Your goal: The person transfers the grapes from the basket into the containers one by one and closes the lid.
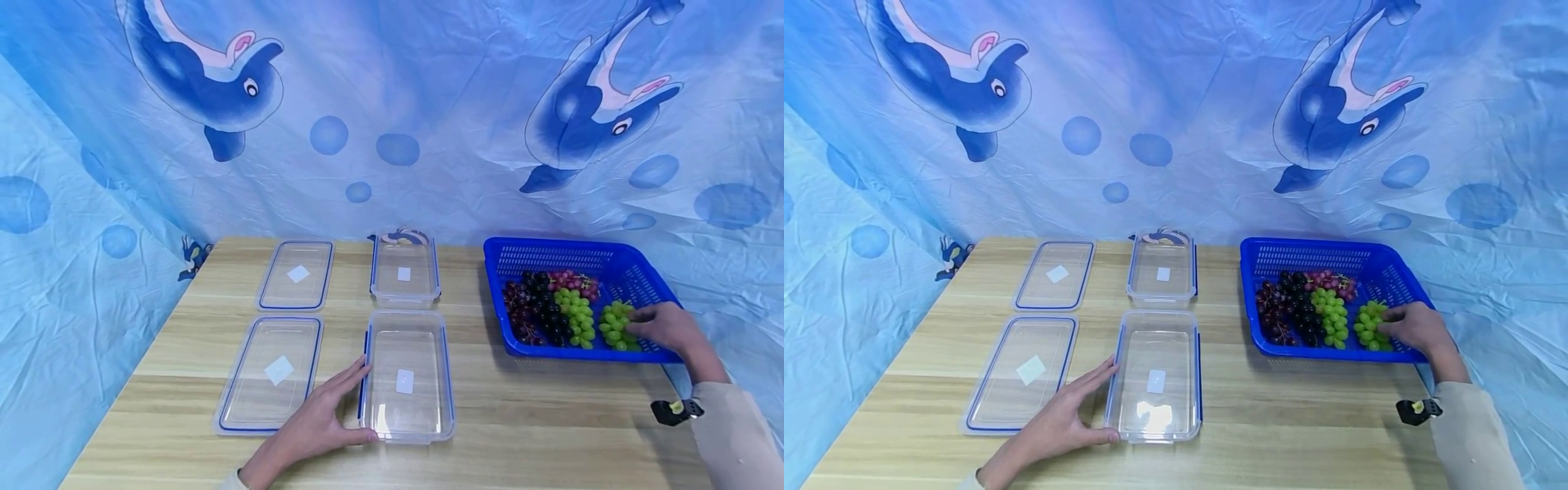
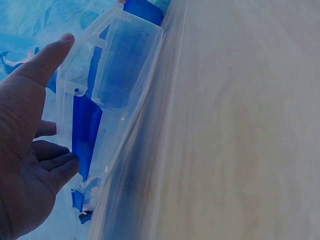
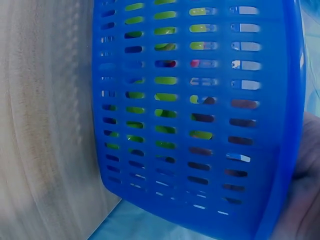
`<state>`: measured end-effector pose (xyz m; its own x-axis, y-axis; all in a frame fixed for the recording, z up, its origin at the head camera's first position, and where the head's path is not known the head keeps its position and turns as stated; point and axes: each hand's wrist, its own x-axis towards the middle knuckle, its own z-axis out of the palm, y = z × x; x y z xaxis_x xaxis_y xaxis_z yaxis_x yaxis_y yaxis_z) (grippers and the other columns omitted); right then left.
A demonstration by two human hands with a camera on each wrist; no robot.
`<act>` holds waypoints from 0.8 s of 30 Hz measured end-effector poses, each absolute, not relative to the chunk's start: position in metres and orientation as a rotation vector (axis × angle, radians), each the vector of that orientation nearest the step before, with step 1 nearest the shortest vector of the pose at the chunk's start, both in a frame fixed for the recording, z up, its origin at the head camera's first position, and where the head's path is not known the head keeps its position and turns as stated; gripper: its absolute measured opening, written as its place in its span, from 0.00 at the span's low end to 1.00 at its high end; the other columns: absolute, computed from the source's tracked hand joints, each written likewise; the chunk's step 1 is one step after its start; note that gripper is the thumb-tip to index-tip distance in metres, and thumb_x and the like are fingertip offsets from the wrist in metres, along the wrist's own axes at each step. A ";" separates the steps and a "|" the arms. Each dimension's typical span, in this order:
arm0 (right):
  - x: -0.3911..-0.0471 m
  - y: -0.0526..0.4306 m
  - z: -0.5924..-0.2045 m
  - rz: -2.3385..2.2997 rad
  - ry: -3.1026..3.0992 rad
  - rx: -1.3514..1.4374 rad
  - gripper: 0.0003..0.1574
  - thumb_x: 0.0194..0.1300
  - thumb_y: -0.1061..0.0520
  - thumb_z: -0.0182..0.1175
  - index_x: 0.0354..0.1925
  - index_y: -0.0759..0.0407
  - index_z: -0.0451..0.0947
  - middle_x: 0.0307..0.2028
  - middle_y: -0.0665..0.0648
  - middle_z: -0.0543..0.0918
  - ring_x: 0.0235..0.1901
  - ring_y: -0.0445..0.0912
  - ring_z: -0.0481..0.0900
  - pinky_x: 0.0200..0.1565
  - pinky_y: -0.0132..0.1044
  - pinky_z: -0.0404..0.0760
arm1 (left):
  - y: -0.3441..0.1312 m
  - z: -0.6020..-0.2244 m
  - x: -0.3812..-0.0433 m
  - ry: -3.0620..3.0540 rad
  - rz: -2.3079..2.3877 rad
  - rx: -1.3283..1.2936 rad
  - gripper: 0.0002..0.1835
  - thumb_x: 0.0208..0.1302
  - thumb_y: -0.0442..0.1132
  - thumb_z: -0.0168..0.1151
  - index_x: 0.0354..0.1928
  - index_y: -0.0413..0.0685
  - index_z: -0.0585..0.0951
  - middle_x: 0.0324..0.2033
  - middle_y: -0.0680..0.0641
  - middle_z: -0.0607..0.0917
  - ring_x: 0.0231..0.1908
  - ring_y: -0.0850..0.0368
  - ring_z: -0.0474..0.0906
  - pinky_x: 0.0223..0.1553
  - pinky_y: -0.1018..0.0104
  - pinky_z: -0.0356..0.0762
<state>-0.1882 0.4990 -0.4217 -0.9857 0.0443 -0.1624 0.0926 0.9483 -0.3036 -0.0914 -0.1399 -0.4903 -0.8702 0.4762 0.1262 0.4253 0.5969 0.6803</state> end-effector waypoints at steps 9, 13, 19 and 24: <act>-0.185 0.499 -0.420 -0.479 2.991 0.113 0.27 0.65 0.48 0.68 0.46 0.73 0.85 0.48 0.82 0.81 0.49 0.80 0.75 0.39 0.63 0.82 | -0.140 -0.491 -0.091 2.749 1.135 0.786 0.60 0.46 0.75 0.71 0.77 0.51 0.65 0.79 0.50 0.60 0.74 0.44 0.62 0.70 0.41 0.66; -0.182 0.499 -0.418 -0.480 2.994 0.134 0.30 0.68 0.46 0.66 0.49 0.74 0.84 0.51 0.83 0.79 0.50 0.81 0.73 0.40 0.64 0.81 | -0.140 -0.491 -0.091 2.757 1.129 0.799 0.60 0.46 0.75 0.70 0.77 0.51 0.65 0.78 0.50 0.60 0.74 0.44 0.63 0.70 0.41 0.66; -0.180 0.499 -0.418 -0.507 3.077 0.166 0.31 0.69 0.47 0.65 0.51 0.75 0.82 0.52 0.84 0.77 0.49 0.80 0.74 0.39 0.64 0.81 | -0.140 -0.491 -0.091 2.753 1.133 0.808 0.60 0.47 0.75 0.70 0.77 0.49 0.66 0.78 0.49 0.60 0.74 0.44 0.63 0.70 0.42 0.67; -0.179 0.496 -0.413 -0.553 3.170 0.190 0.29 0.68 0.47 0.66 0.51 0.73 0.83 0.51 0.84 0.78 0.46 0.78 0.77 0.31 0.54 0.81 | -0.140 -0.491 -0.092 2.746 1.140 0.802 0.60 0.47 0.75 0.70 0.77 0.49 0.65 0.78 0.48 0.60 0.74 0.44 0.63 0.70 0.42 0.66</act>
<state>-0.1795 0.4962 -0.4131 -0.9897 0.1301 0.0603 0.1020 0.9342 -0.3419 -0.0918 -0.1403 -0.4906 -0.8627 0.4867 0.1375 0.4410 0.5909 0.6756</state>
